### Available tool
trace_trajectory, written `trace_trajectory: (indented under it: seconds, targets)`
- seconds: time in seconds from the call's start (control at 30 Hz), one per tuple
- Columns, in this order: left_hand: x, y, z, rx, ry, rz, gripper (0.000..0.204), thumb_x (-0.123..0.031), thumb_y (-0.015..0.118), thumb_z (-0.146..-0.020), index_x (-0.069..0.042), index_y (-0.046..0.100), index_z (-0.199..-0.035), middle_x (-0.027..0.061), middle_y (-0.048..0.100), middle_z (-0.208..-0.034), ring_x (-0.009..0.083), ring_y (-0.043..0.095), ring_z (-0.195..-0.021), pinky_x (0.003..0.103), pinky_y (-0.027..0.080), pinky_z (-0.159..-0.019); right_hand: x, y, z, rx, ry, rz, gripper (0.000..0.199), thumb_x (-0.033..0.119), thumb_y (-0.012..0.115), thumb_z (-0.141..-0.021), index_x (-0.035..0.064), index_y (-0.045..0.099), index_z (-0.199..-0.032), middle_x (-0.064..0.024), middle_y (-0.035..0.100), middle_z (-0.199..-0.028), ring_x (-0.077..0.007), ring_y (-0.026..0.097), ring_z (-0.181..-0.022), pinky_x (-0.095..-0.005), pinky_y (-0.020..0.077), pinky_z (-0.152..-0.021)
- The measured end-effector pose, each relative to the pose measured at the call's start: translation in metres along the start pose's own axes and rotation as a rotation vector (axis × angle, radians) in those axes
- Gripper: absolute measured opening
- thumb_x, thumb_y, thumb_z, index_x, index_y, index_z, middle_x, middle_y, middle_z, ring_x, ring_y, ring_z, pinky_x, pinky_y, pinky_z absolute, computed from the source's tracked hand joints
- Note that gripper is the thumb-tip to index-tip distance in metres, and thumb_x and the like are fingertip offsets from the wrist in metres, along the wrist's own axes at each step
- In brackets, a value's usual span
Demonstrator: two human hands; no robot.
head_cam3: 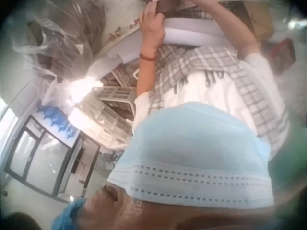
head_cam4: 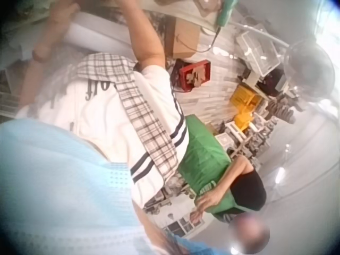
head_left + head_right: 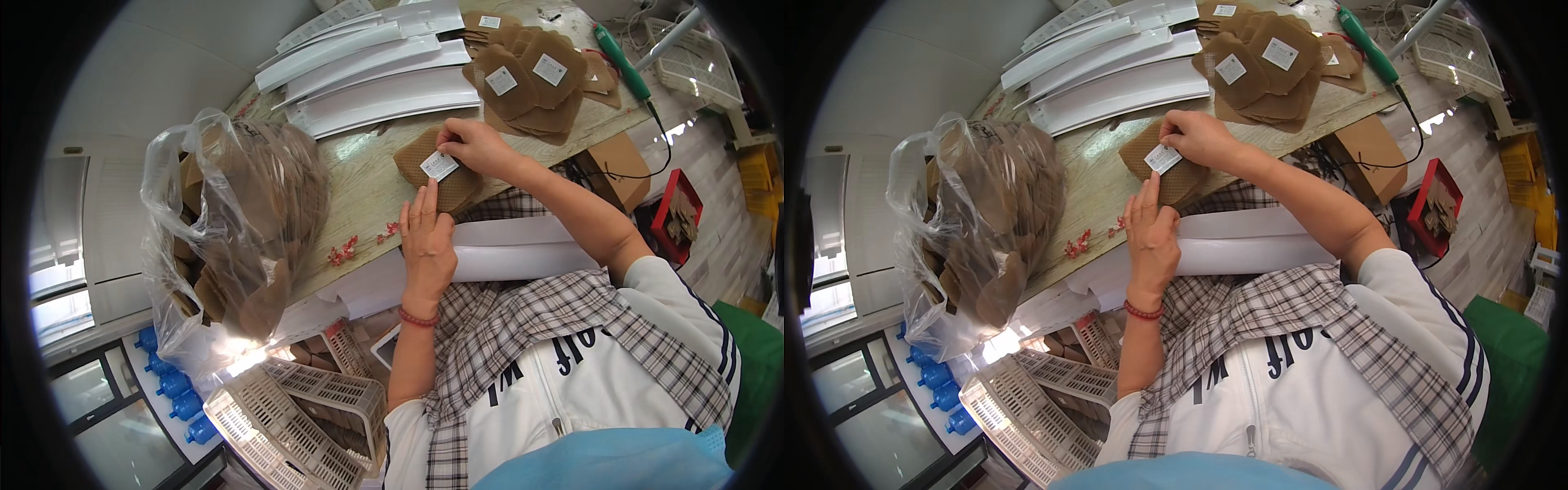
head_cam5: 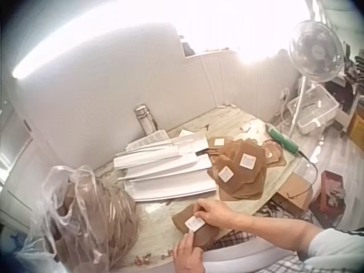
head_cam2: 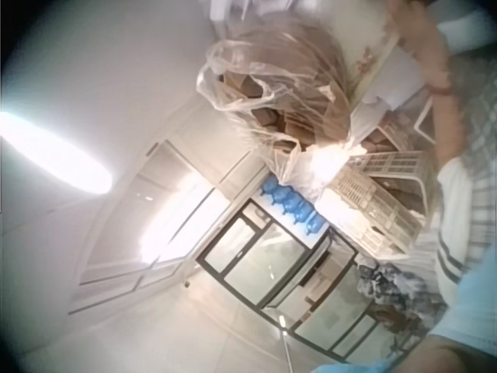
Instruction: The person repeatedly peels small white labels from a roll and sticks them onto brown square pads on a table. The person handles the pads and labels by hand, placing each labeled pad into a growing stack.
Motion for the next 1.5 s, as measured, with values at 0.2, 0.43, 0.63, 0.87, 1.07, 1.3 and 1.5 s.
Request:
trace_trajectory:
  seconds: [0.2, 0.43, 0.63, 0.87, 1.07, 1.3, 1.5]
  targets:
    - [0.000, 0.002, 0.001, 0.002, -0.002, -0.020, 0.007, -0.003, 0.055, -0.089, -0.002, 0.060, -0.084, 0.0170, 0.044, -0.153, 0.0349, 0.040, -0.141, 0.052, 0.026, -0.118, -0.001, 0.000, 0.000, 0.008, 0.001, -0.020, 0.016, 0.019, 0.070, -0.088, 0.0052, 0.068, -0.094, -0.0128, 0.072, -0.088, -0.0295, 0.069, -0.085, -0.0393, 0.0535, -0.076]
    - [0.000, 0.003, 0.000, -0.009, -0.002, -0.043, 0.006, -0.003, 0.056, -0.088, -0.003, 0.060, -0.084, 0.0148, 0.046, -0.151, 0.0337, 0.041, -0.141, 0.052, 0.026, -0.118, 0.003, -0.001, 0.003, -0.010, -0.010, 0.020, 0.016, 0.020, 0.069, -0.088, 0.0053, 0.067, -0.095, -0.0133, 0.072, -0.088, -0.0320, 0.069, -0.085, -0.0409, 0.0534, -0.076]
    - [-0.001, 0.004, 0.000, 0.009, -0.018, -0.047, 0.007, -0.003, 0.056, -0.088, -0.002, 0.059, -0.082, 0.0155, 0.047, -0.151, 0.0328, 0.041, -0.140, 0.056, 0.025, -0.118, 0.006, 0.000, 0.009, -0.047, -0.088, 0.121, 0.014, 0.018, 0.067, -0.089, 0.0067, 0.065, -0.096, -0.0124, 0.070, -0.090, -0.0331, 0.067, -0.086, -0.0428, 0.0527, -0.075]
    - [0.000, 0.005, -0.001, 0.008, -0.025, -0.070, 0.002, -0.003, 0.059, -0.085, -0.002, 0.059, -0.084, 0.0154, 0.049, -0.149, 0.0348, 0.042, -0.138, 0.054, 0.025, -0.116, 0.016, 0.009, 0.023, -0.181, -0.186, 0.239, 0.035, 0.015, 0.068, -0.088, 0.0122, 0.059, -0.121, -0.0087, 0.065, -0.090, -0.0313, 0.067, -0.084, -0.0429, 0.0531, -0.071]
    - [-0.001, 0.005, -0.002, -0.004, -0.017, -0.077, 0.002, -0.004, 0.059, -0.085, -0.003, 0.060, -0.084, 0.0147, 0.049, -0.149, 0.0340, 0.041, -0.139, 0.054, 0.024, -0.116, 0.013, 0.013, 0.025, -0.372, -0.206, 0.315, 0.042, 0.014, 0.068, -0.088, 0.0122, 0.057, -0.129, -0.0087, 0.061, -0.100, -0.0320, 0.066, -0.086, -0.0433, 0.0543, -0.072]
    - [-0.001, 0.008, 0.002, -0.020, 0.004, -0.119, 0.003, -0.005, 0.059, -0.086, -0.004, 0.060, -0.083, 0.0143, 0.046, -0.152, 0.0345, 0.040, -0.141, 0.054, 0.024, -0.117, 0.003, 0.007, 0.014, -0.396, -0.255, 0.238, 0.022, 0.018, 0.073, -0.086, 0.0104, 0.069, -0.106, -0.0080, 0.060, -0.101, -0.0304, 0.065, -0.090, -0.0421, 0.0550, -0.074]
    - [-0.004, 0.008, 0.000, -0.073, 0.033, -0.122, 0.002, -0.005, 0.059, -0.086, -0.004, 0.060, -0.084, 0.0152, 0.043, -0.154, 0.0359, 0.038, -0.142, 0.056, 0.023, -0.117, 0.013, -0.002, 0.019, -0.530, -0.568, 0.193, 0.017, 0.008, 0.075, -0.084, 0.0058, 0.066, -0.098, -0.0081, 0.063, -0.095, -0.0258, 0.066, -0.086, -0.0349, 0.0554, -0.076]
Point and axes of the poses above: each hand's wrist, its own z-axis away from the middle knuckle, its own y-axis out of the palm, x = y × z, the point moved 3 cm from there along -z, towards the middle knuckle
